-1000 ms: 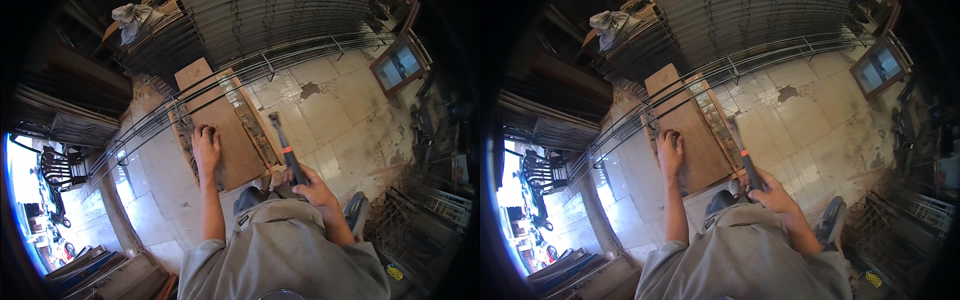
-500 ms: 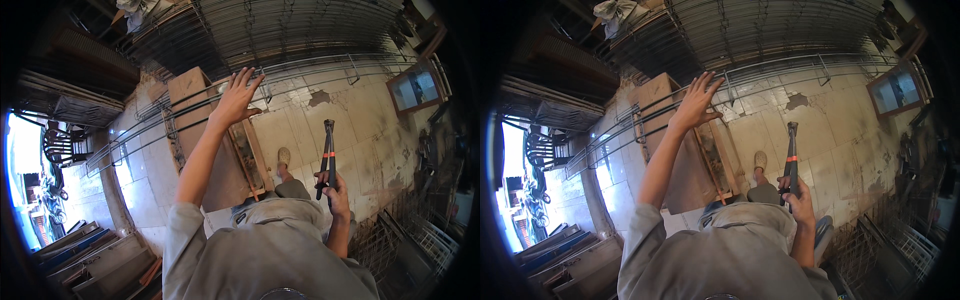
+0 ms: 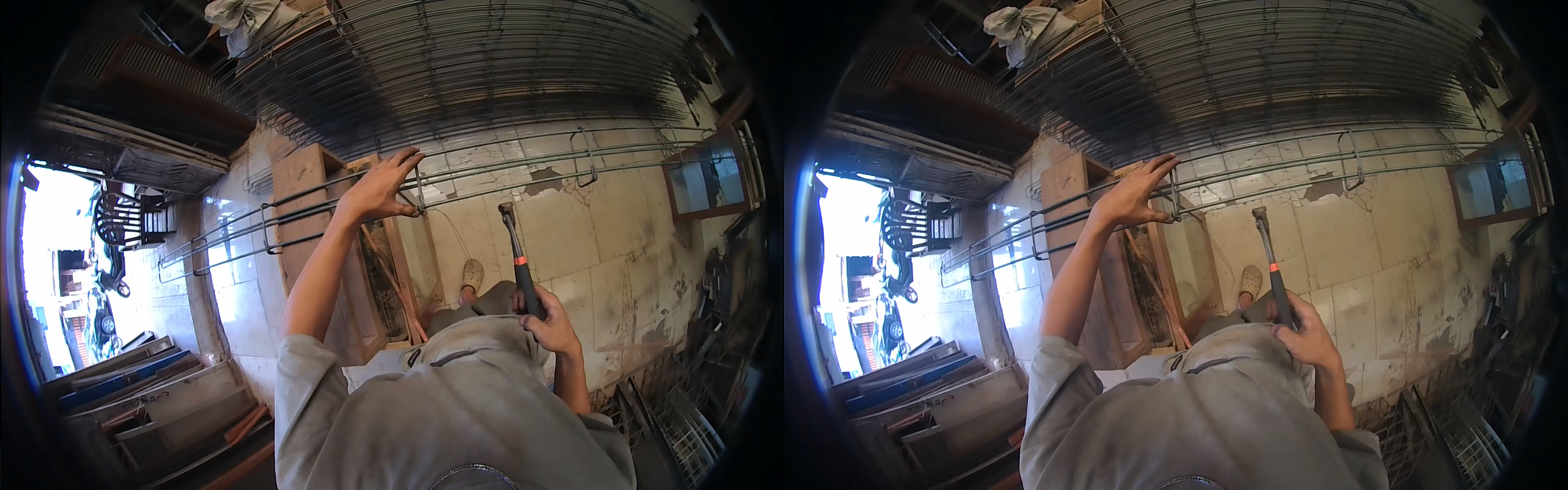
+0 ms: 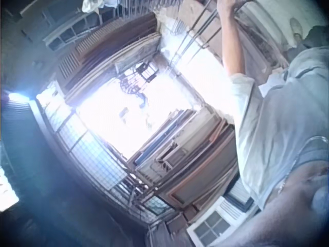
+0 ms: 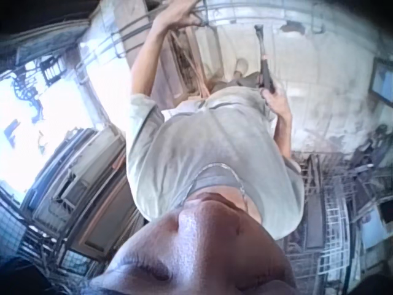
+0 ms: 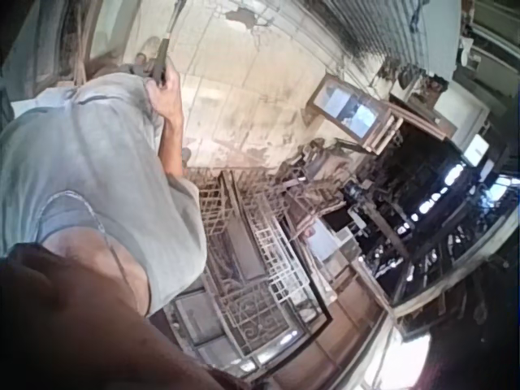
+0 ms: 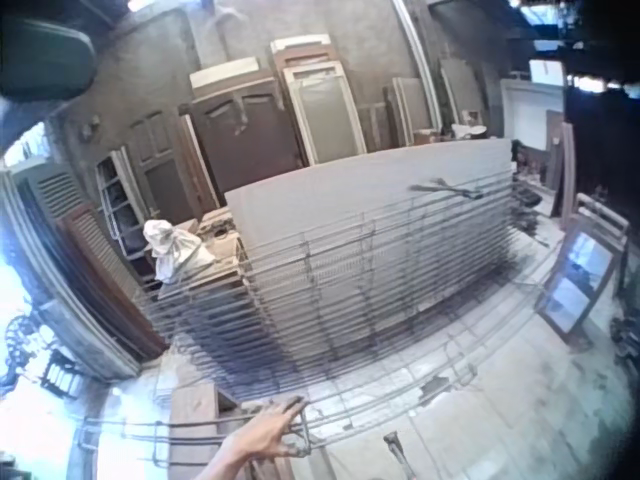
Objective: The person assembles a wire frame by hand and using pliers, bending wire segments and securing them with metal clips.
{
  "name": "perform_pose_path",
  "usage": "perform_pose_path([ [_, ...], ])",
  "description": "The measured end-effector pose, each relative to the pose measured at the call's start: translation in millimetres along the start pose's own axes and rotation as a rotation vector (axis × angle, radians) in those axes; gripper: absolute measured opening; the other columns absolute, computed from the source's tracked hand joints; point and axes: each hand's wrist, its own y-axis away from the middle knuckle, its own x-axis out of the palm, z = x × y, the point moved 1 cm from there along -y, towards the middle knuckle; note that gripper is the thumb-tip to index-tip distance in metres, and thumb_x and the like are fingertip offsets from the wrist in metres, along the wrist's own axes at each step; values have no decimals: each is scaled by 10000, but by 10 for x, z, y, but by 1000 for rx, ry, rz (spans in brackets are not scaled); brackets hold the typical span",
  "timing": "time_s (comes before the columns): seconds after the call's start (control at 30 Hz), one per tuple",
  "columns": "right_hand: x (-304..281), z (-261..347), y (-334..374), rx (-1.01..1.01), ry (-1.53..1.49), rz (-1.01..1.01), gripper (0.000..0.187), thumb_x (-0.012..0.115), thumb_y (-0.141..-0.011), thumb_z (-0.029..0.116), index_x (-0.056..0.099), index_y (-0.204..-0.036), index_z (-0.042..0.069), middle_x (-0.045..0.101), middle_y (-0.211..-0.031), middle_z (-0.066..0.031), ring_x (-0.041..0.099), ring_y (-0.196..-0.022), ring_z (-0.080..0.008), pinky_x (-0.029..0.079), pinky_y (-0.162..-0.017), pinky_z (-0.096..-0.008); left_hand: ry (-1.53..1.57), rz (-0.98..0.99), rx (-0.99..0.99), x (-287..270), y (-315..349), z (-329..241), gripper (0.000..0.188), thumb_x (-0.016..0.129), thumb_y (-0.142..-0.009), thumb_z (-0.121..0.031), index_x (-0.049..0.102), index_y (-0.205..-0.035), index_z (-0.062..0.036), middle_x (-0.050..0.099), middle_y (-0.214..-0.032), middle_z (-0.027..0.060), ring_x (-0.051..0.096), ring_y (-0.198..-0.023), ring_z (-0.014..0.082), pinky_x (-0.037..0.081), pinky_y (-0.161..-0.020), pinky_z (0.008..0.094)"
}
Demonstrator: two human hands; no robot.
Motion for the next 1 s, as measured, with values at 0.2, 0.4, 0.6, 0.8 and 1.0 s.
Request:
perform_pose_path([
  [0.2, -2, 48, -75, 63, 28, 139, 277, 590, -736, 39, 579, -1011, 0, 578, -914, -60, 551, -858, -174, 453, -826, -314, -3, -25, -18, 20, 42, -50, 1083, 862, -625, -261, 283, -1521, -76, 276, -1566, 183, 350, -1399, 390, 350, -1149, 476],
  [0.4, -9, -70, -77, -31, 140, 176, 390, 612, -730, 42, 600, -1117, -8, 627, -882, -79, 597, -885, -247, 471, -834, -357, -92, -299, -180, 213, 369, -389, 717, 813, -745, -198, 458, -1346, -36, 458, -1389, 200, 474, -1263, 387, 439, -1026, 419],
  [0.6, -15, -234, -84, -23, 158, 147, 429, 607, -732, 41, 589, -1157, -7, 629, -871, -90, 607, -870, -249, 478, -826, -369, 133, -506, -247, 620, 580, -366, 316, 763, -828, -148, 657, -1104, -36, 687, -979, 124, 673, -890, 307, 534, -765, 382],
  [0.8, -23, -131, -30, 5, 167, 142, 280, 601, -727, 53, 573, -998, -12, 611, -874, -85, 615, -836, -181, 494, -798, -331, 140, -569, -79, 605, 539, -273, 179, 742, -851, -181, 713, -982, -62, 708, -921, 75, 686, -744, 259, 536, -647, 339],
  [1.0, 86, -39, 10, 18, 248, 159, 227, 605, -721, 58, 612, -942, 8, 648, -830, -91, 601, -914, -276, 476, -842, -383, 149, -510, -95, 589, 503, -249, 169, 723, -867, -187, 712, -967, -51, 707, -897, 95, 679, -755, 287, 525, -651, 362],
])
